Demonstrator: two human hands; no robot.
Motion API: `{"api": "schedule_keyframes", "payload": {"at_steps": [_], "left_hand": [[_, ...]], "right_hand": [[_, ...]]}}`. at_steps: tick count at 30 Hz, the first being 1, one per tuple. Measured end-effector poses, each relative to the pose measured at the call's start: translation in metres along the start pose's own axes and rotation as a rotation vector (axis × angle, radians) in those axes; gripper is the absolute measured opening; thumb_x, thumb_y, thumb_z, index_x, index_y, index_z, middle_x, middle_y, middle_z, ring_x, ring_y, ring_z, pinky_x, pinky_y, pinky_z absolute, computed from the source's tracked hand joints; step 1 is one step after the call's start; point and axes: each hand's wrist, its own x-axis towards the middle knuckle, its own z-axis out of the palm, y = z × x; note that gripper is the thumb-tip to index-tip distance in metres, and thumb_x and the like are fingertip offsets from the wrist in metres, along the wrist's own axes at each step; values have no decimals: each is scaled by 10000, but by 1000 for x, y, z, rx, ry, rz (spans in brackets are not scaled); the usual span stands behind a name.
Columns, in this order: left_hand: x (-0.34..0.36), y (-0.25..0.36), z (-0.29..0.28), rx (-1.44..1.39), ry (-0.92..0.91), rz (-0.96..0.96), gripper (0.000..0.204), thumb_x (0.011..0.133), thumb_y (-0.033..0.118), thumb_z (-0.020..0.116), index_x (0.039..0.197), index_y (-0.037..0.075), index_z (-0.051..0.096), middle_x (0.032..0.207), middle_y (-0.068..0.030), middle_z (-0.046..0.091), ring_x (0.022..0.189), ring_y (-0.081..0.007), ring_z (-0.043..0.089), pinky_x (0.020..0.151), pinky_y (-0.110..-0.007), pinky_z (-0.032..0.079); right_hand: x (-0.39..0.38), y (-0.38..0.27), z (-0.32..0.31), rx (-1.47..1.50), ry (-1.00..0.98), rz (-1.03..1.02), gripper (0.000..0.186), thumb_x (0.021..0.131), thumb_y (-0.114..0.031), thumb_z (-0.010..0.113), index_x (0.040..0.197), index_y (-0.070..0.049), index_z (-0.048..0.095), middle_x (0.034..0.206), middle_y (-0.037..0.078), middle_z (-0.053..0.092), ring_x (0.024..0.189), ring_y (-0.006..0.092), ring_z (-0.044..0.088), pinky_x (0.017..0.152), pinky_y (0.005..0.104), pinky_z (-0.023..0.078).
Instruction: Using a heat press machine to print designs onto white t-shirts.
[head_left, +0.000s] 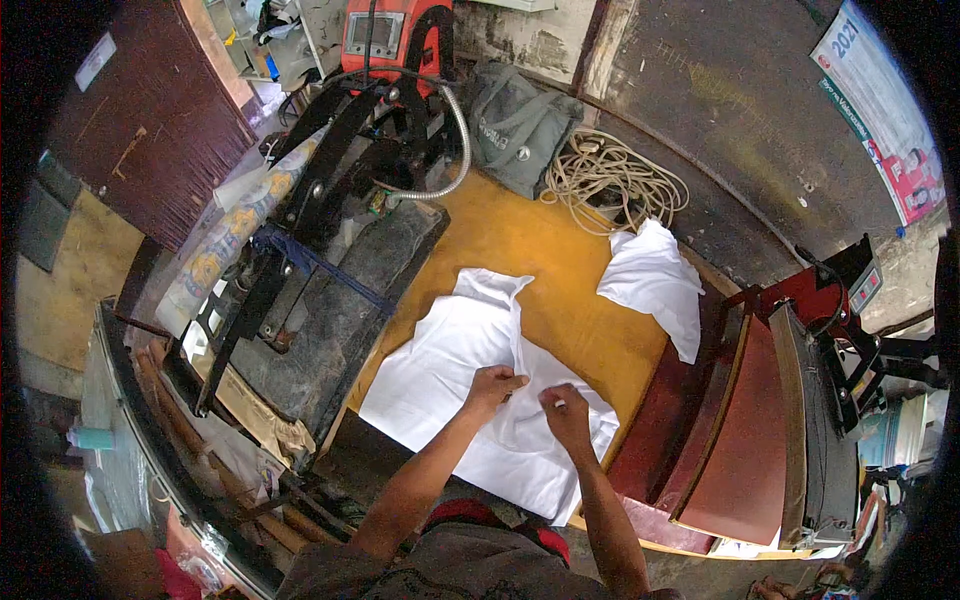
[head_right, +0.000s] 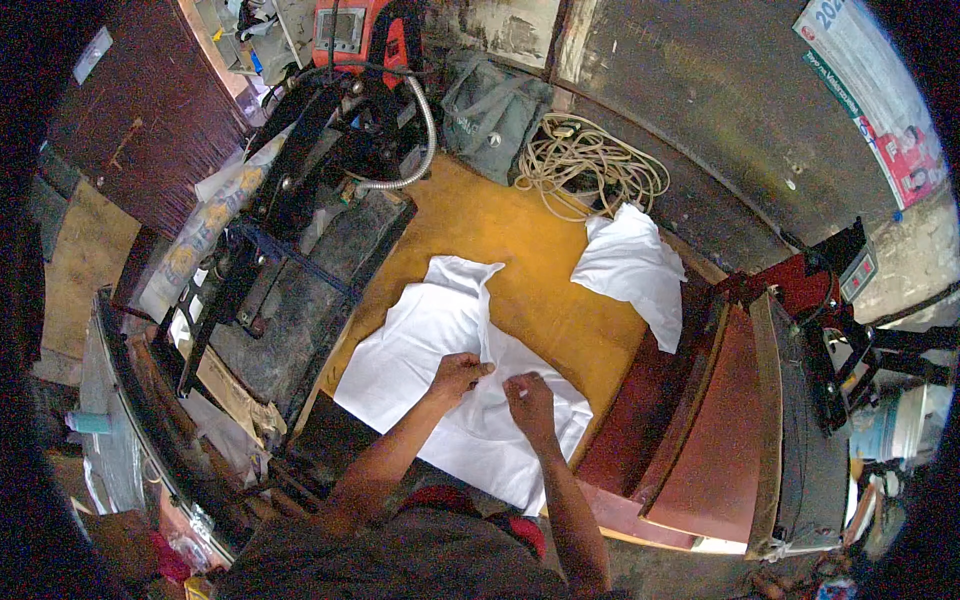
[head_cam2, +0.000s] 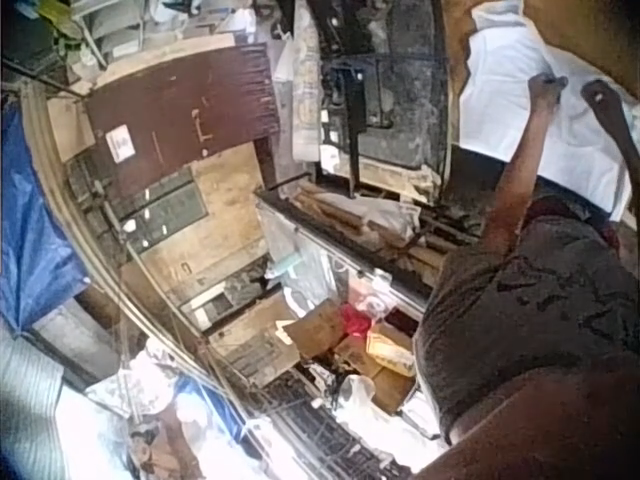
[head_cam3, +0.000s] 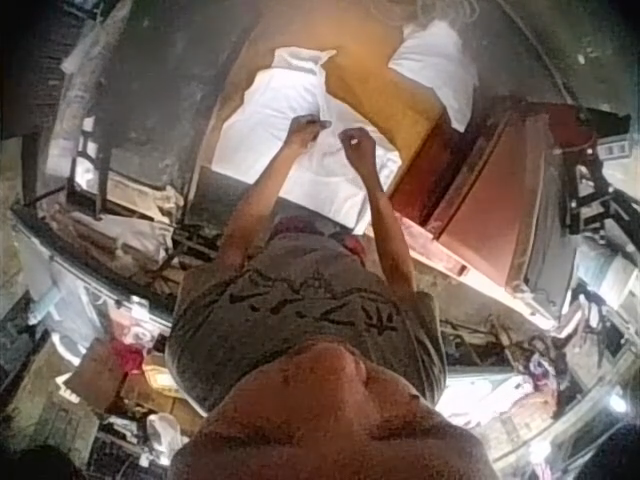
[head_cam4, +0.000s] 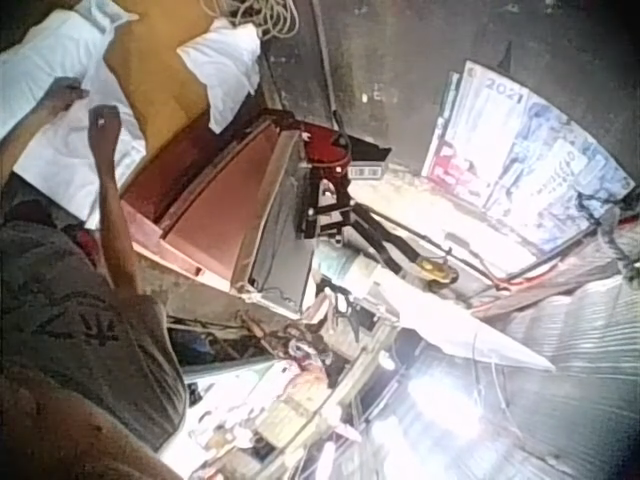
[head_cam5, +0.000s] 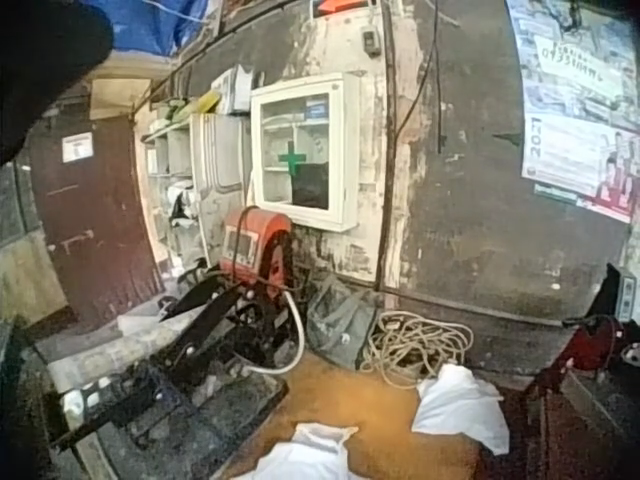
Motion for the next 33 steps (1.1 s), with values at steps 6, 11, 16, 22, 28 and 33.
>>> {"api": "schedule_keyframes", "payload": {"at_steps": [6,11,16,22,28,33], "left_hand": [[-13,18,6,-139,-85,-91,223,807,137,732,647,64,593,596,26,510,512,-68,429,465,-233,330],[-33,7,-17,-614,-216,113,99,887,20,587,798,62,588,802,-31,623,747,-127,595,742,-288,511],[-91,26,-41,-863,-178,-106,125,935,44,511,1055,23,537,1046,-57,616,968,-176,596,886,-344,493],[-234,55,-116,-541,-61,191,383,850,121,617,1192,-28,531,1069,-128,627,946,-211,620,859,-361,509],[-328,64,-140,-151,511,399,357,812,185,580,1111,-11,559,1009,-121,633,882,-236,627,850,-377,512],[-357,62,-143,-233,573,499,365,792,248,599,1054,-6,581,952,-111,637,830,-223,631,793,-363,528]], "right_hand": [[44,54,30,-68,7,-159,141,825,-147,654,820,-7,634,615,71,586,562,153,559,580,266,463],[47,32,17,999,283,828,207,938,-195,495,1027,-32,587,957,97,620,824,197,612,718,368,523],[49,20,-12,864,167,712,116,948,-129,494,974,-59,583,913,60,608,755,177,587,722,323,504],[63,36,-53,30,20,225,71,916,-99,570,903,-34,595,844,6,580,737,108,515,716,258,442],[145,35,-135,176,580,1,209,940,-165,531,892,30,587,803,57,580,729,141,489,691,294,441],[166,29,-146,-593,656,-313,242,887,-159,580,982,62,603,888,204,629,817,317,589,767,362,460]]}}
